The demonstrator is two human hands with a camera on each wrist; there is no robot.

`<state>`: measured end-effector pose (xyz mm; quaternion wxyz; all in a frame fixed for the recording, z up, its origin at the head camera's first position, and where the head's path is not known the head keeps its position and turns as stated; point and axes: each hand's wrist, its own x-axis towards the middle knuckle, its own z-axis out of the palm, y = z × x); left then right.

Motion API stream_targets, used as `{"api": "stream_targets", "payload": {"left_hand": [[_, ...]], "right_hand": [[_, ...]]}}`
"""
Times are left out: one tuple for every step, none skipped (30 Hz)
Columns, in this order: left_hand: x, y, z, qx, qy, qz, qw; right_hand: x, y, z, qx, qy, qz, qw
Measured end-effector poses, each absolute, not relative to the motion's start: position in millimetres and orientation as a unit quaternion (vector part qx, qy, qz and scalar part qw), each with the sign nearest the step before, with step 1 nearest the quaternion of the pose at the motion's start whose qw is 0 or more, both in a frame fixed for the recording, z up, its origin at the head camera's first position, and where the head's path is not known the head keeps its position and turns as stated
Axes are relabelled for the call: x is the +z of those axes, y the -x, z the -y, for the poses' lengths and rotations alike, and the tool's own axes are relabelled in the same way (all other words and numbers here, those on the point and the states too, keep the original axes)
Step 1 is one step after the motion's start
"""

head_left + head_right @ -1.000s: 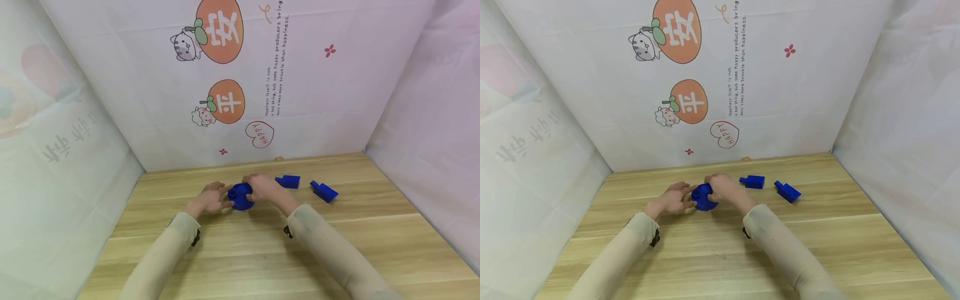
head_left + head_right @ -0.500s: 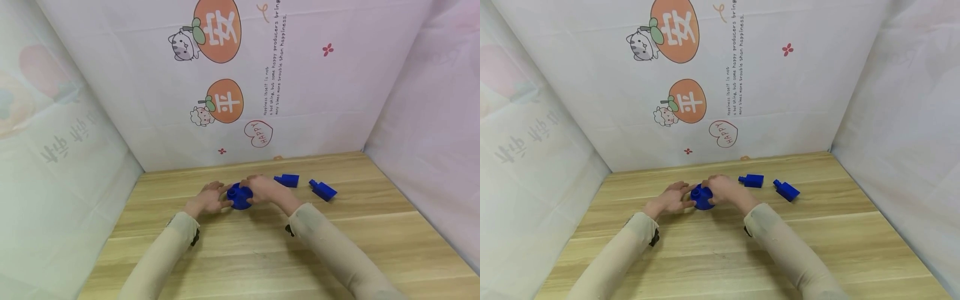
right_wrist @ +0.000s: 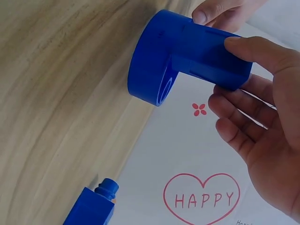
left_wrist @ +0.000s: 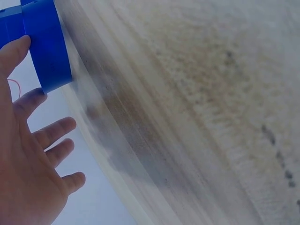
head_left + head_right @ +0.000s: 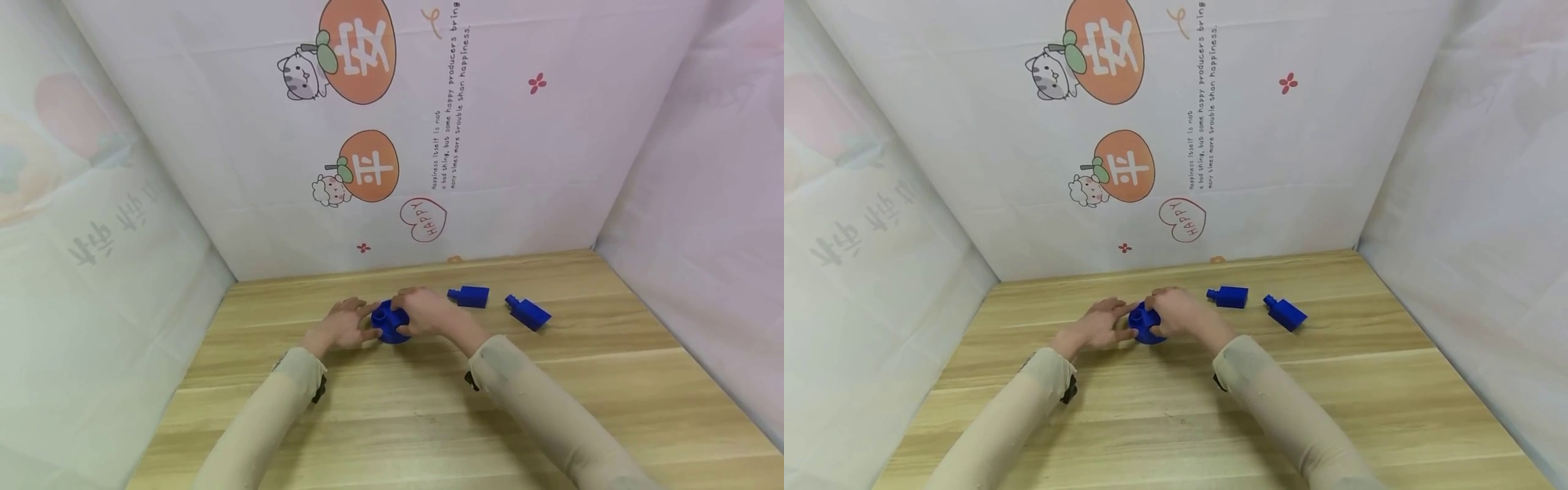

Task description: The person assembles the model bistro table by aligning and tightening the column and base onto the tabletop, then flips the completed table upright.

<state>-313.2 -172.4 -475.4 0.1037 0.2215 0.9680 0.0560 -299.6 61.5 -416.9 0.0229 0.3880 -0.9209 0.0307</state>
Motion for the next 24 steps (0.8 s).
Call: {"api": "stream_targets", "payload": {"left_hand": [[-476,313,173,0.056,-0.221,-0.968,0.102],[-476,314,173,0.056,-0.22,-0.968,0.103],[-476,314,173,0.057,-0.22,-0.968,0.105],[-476,314,173,0.058,-0.219,-0.968,0.107],[-476,314,173,0.059,-0.218,-0.968,0.108],[-476,315,174,0.062,-0.217,-0.968,0.11],[-476,315,174,0.063,-0.216,-0.968,0.111],[-476,315,174,0.061,-0.216,-0.968,0.111],[-476,315,174,0.063,-0.216,-0.968,0.11],[-475,315,173,0.064,-0.216,-0.968,0.107],[-474,314,172,0.065,-0.215,-0.969,0.105],[-474,314,171,0.066,-0.214,-0.969,0.104],[-473,313,170,0.072,-0.211,-0.969,0.102],[-473,312,169,0.079,-0.208,-0.97,0.101],[-472,310,167,0.089,-0.204,-0.97,0.101],[-472,309,166,0.098,-0.199,-0.97,0.101],[-472,308,164,0.104,-0.197,-0.97,0.1],[-472,308,163,0.108,-0.195,-0.97,0.096],[-473,307,161,0.112,-0.192,-0.971,0.093],[-473,306,160,0.114,-0.19,-0.971,0.089],[-473,306,158,0.114,-0.189,-0.972,0.085],[-474,306,157,0.112,-0.188,-0.972,0.081],[-474,305,157,0.109,-0.187,-0.973,0.077],[-474,305,156,0.109,-0.184,-0.974,0.073]], "right_hand": [[-417,300,-61,0.033,-0.388,0.921,0.023],[-417,300,-61,0.034,-0.388,0.921,0.022],[-417,300,-62,0.036,-0.386,0.921,0.022],[-417,300,-62,0.038,-0.385,0.922,0.022],[-417,300,-61,0.04,-0.384,0.922,0.022],[-418,300,-61,0.042,-0.383,0.923,0.023],[-418,300,-61,0.044,-0.381,0.923,0.026],[-419,301,-61,0.044,-0.379,0.924,0.028],[-419,301,-61,0.045,-0.377,0.925,0.031],[-420,301,-62,0.047,-0.375,0.925,0.034],[-421,301,-62,0.052,-0.375,0.925,0.035],[-421,301,-64,0.056,-0.374,0.925,0.034],[-422,301,-65,0.063,-0.372,0.926,0.03],[-423,300,-67,0.071,-0.37,0.926,0.023],[-424,300,-70,0.079,-0.366,0.927,0.017],[-425,300,-73,0.089,-0.362,0.928,0.01],[-426,300,-76,0.1,-0.355,0.93,0.001],[-427,301,-81,0.108,-0.347,0.932,-0.006],[-428,301,-85,0.114,-0.338,0.934,-0.01],[-429,302,-90,0.119,-0.33,0.936,-0.012],[-430,303,-95,0.124,-0.323,0.938,-0.014],[-430,303,-100,0.131,-0.317,0.939,-0.017],[-431,304,-105,0.134,-0.311,0.941,-0.018],[-432,305,-110,0.134,-0.309,0.941,-0.017]]}}
